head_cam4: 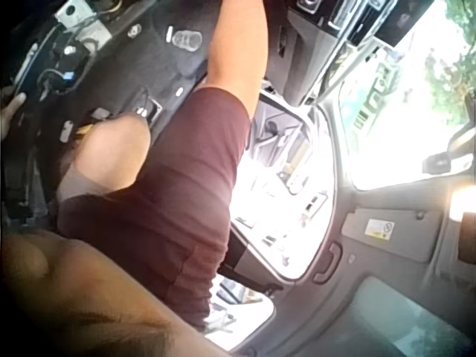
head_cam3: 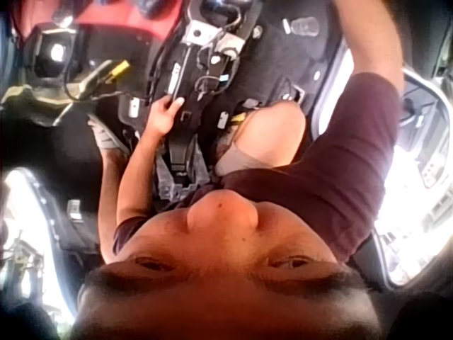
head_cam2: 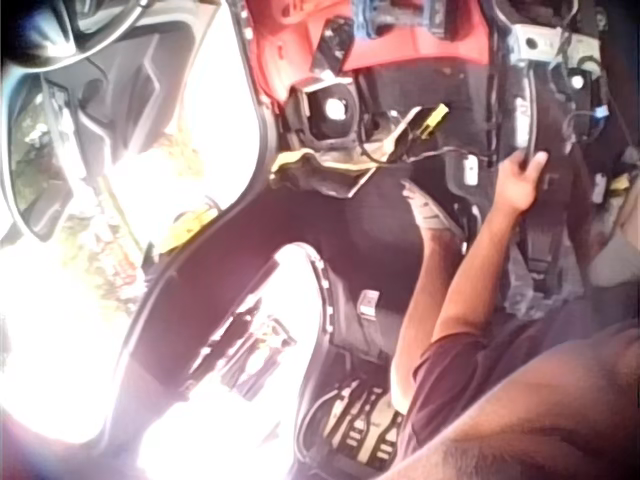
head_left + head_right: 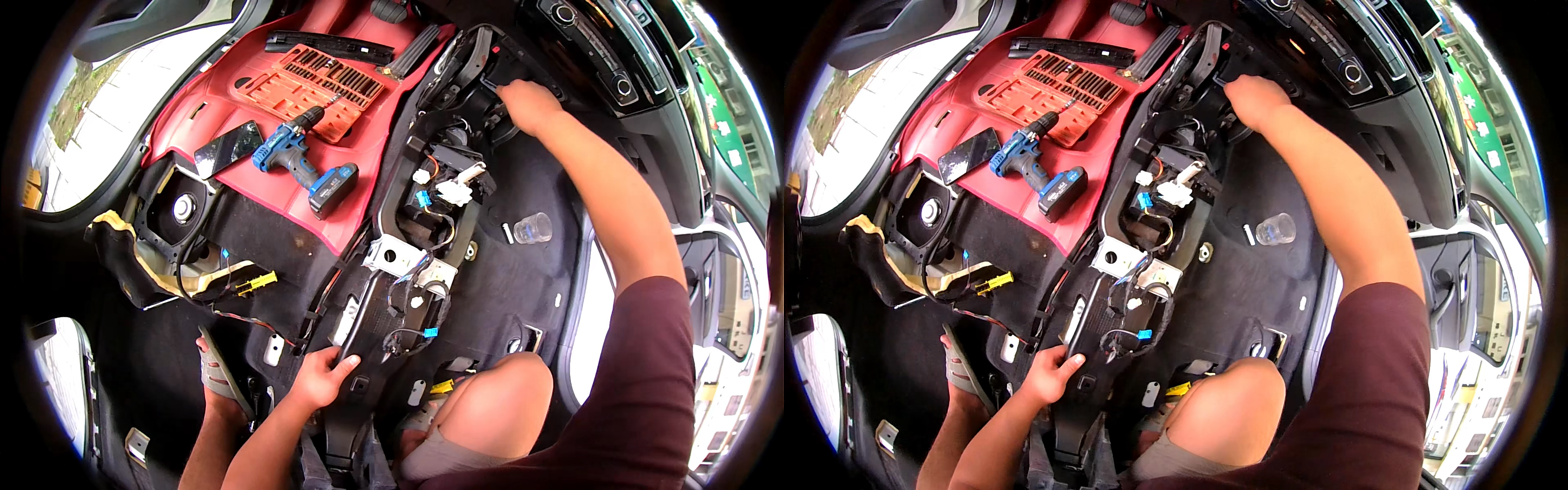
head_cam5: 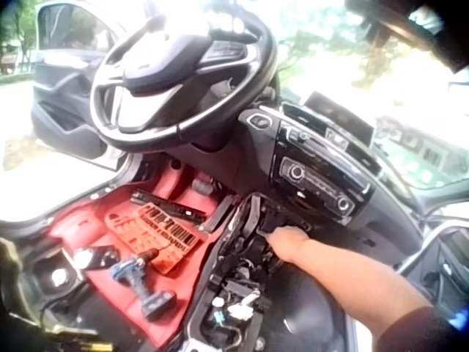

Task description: The person disassembles parts of a car's center console using a screwdriver, a power drill, and a socket wrench. They disconnect wiring harnesses and remove plastic trim and screws from the car interior floor.

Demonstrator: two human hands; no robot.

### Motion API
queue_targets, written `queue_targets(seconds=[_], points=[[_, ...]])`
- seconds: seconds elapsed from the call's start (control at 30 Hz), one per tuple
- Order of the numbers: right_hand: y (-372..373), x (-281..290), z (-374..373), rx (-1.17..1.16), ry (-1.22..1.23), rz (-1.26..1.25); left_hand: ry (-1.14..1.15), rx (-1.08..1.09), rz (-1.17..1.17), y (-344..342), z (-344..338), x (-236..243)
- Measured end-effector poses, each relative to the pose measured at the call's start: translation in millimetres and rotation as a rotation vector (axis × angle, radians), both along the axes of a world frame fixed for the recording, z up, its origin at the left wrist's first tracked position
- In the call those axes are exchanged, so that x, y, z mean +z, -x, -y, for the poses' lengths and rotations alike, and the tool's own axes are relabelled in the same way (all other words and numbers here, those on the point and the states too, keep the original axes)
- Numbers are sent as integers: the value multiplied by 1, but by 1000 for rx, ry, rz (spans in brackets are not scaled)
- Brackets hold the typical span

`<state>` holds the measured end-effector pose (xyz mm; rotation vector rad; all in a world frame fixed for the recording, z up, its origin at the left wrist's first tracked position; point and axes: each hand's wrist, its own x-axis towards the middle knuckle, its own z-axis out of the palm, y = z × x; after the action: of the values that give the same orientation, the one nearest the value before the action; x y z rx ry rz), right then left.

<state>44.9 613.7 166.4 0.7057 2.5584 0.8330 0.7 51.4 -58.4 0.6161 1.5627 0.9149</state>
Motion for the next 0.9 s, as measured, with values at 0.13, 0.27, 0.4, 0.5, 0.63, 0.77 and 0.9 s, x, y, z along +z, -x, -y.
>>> queue_targets(seconds=[0.13,0.27,0.4,0.5,0.63,0.77,0.9], points=[[5,9,-15,118,-18,133,-5,13,30,-2,3,-4],[11,4,-16,35,-21,112,-33,44,51,-3,2,-4],[13,-11,-11,-63,-19,61,-27,28,24,-2,2,0],[19,-6,-13,-62,-2,67,-39,52,58,-6,5,-9],[20,-1,-13,-74,26,90,-36,74,102,-9,7,3],[23,3,-20,-47,61,101,-35,87,150,-10,9,0],[25,2,-18,-83,79,106,-35,96,149,-12,11,1]])
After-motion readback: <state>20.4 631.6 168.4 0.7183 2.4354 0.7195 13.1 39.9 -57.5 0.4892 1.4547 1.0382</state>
